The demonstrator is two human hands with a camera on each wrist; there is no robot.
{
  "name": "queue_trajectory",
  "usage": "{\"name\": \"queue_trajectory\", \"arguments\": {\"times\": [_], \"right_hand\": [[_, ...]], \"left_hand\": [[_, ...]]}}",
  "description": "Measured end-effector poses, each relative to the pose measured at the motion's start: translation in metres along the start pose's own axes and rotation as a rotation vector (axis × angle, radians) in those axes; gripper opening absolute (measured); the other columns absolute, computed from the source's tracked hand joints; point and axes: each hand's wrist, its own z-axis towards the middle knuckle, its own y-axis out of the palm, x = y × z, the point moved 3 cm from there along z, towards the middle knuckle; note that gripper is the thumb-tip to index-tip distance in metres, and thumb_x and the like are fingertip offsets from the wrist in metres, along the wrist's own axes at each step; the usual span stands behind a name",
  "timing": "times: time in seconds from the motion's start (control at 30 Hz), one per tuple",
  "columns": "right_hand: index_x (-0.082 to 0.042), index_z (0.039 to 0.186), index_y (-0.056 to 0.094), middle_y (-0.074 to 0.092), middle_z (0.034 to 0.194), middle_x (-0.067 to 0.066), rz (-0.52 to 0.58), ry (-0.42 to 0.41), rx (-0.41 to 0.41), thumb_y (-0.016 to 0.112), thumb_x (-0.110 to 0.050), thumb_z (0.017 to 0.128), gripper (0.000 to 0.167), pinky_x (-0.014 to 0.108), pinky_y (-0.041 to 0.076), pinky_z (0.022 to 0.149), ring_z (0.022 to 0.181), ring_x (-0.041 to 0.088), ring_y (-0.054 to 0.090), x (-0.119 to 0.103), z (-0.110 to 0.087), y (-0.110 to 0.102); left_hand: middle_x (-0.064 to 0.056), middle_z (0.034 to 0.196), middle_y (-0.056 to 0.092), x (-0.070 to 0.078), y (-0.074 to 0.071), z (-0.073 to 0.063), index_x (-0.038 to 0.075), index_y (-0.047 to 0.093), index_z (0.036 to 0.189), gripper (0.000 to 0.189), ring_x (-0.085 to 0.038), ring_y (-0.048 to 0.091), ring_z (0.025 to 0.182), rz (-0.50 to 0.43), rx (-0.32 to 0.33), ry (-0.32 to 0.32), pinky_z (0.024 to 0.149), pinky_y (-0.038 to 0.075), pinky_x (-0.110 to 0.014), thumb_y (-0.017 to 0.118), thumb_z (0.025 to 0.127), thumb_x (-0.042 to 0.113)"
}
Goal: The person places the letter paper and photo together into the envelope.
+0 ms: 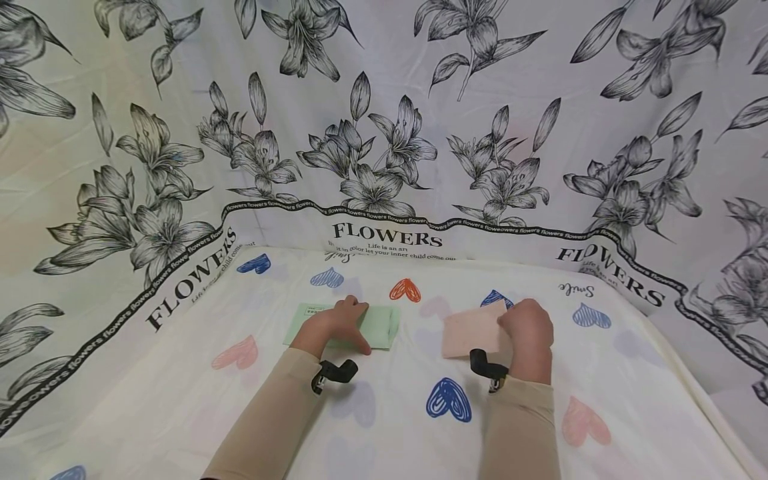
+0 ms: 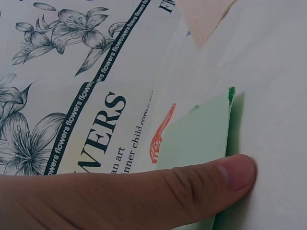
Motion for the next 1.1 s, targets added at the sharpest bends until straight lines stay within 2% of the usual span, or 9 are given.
{"name": "queue_trajectory", "arguments": {"times": [0.07, 0.2, 0.3, 0.43, 0.7, 0.83, 0.97, 1.1], "right_hand": [[0.018, 0.125, 0.059, 0.064, 0.111, 0.034, 0.021, -0.014, -0.027, 0.068, -0.011, 0.094, 0.044, 0.042, 0.053, 0.070, 0.083, 0.036, 0.065, -0.002, 0.000, 0.003], [0.019, 0.126, 0.057, 0.064, 0.093, 0.025, 0.036, -0.027, -0.071, 0.067, -0.010, 0.096, 0.043, 0.034, 0.051, 0.060, 0.067, 0.025, 0.061, -0.002, 0.002, 0.007], [0.019, 0.126, 0.056, 0.061, 0.079, 0.017, 0.051, -0.021, -0.105, 0.065, -0.010, 0.098, 0.042, 0.031, 0.049, 0.058, 0.061, 0.020, 0.057, 0.001, 0.005, 0.011], [0.017, 0.125, 0.057, 0.057, 0.071, 0.012, 0.072, 0.005, -0.140, 0.064, -0.011, 0.099, 0.039, 0.030, 0.050, 0.058, 0.059, 0.019, 0.056, 0.004, 0.009, 0.016], [0.008, 0.103, 0.065, 0.059, 0.076, 0.013, 0.004, -0.036, -0.155, 0.066, -0.017, 0.099, 0.025, 0.036, 0.045, 0.062, 0.068, 0.026, 0.056, 0.006, 0.015, 0.021], [0.010, 0.111, 0.063, 0.063, 0.088, 0.016, 0.131, -0.040, -0.204, 0.067, -0.014, 0.099, 0.027, 0.033, 0.053, 0.065, 0.070, 0.022, 0.061, 0.008, 0.021, 0.028], [0.012, 0.127, 0.058, 0.065, 0.105, 0.021, 0.226, -0.029, -0.250, 0.068, -0.013, 0.099, 0.039, 0.032, 0.057, 0.070, 0.078, 0.021, 0.065, 0.011, 0.025, 0.036], [0.012, 0.128, 0.057, 0.065, 0.106, 0.021, 0.267, -0.015, -0.252, 0.069, -0.012, 0.098, 0.040, 0.033, 0.057, 0.071, 0.079, 0.022, 0.066, 0.011, 0.027, 0.042]], "left_hand": [[-0.010, 0.140, 0.042, 0.000, 0.000, 0.000, 0.014, 0.047, 0.153, 0.101, -0.027, 0.044, 0.121, -0.001, 0.000, 0.001, 0.094, 0.048, -0.049, 0.092, 0.070, 0.048], [-0.010, 0.139, 0.042, 0.001, 0.000, -0.001, 0.014, 0.047, 0.152, 0.100, -0.027, 0.044, 0.121, -0.006, 0.003, 0.008, 0.094, 0.048, -0.049, 0.092, 0.070, 0.048], [-0.010, 0.139, 0.043, 0.002, 0.000, -0.001, 0.014, 0.047, 0.152, 0.100, -0.027, 0.044, 0.121, -0.009, 0.002, 0.007, 0.094, 0.048, -0.049, 0.093, 0.069, 0.048], [-0.010, 0.138, 0.043, 0.002, -0.001, -0.002, 0.014, 0.047, 0.152, 0.100, -0.027, 0.044, 0.120, -0.006, 0.001, 0.005, 0.094, 0.047, -0.049, 0.092, 0.070, 0.048], [-0.010, 0.139, 0.043, 0.001, 0.000, -0.002, 0.015, 0.047, 0.152, 0.100, -0.027, 0.045, 0.121, -0.012, 0.000, -0.009, 0.093, 0.048, -0.051, 0.093, 0.069, 0.048], [-0.011, 0.139, 0.043, 0.001, 0.000, -0.001, 0.014, 0.047, 0.153, 0.101, -0.028, 0.044, 0.122, -0.010, -0.006, -0.001, 0.095, 0.047, -0.050, 0.092, 0.070, 0.047], [-0.011, 0.138, 0.042, 0.001, 0.000, 0.001, 0.013, 0.046, 0.153, 0.101, -0.028, 0.043, 0.122, -0.005, -0.014, 0.006, 0.096, 0.046, -0.049, 0.092, 0.070, 0.047], [-0.011, 0.140, 0.042, 0.001, 0.001, 0.003, 0.013, 0.045, 0.154, 0.102, -0.028, 0.042, 0.123, -0.002, -0.020, 0.010, 0.098, 0.046, -0.048, 0.092, 0.071, 0.048]]}}
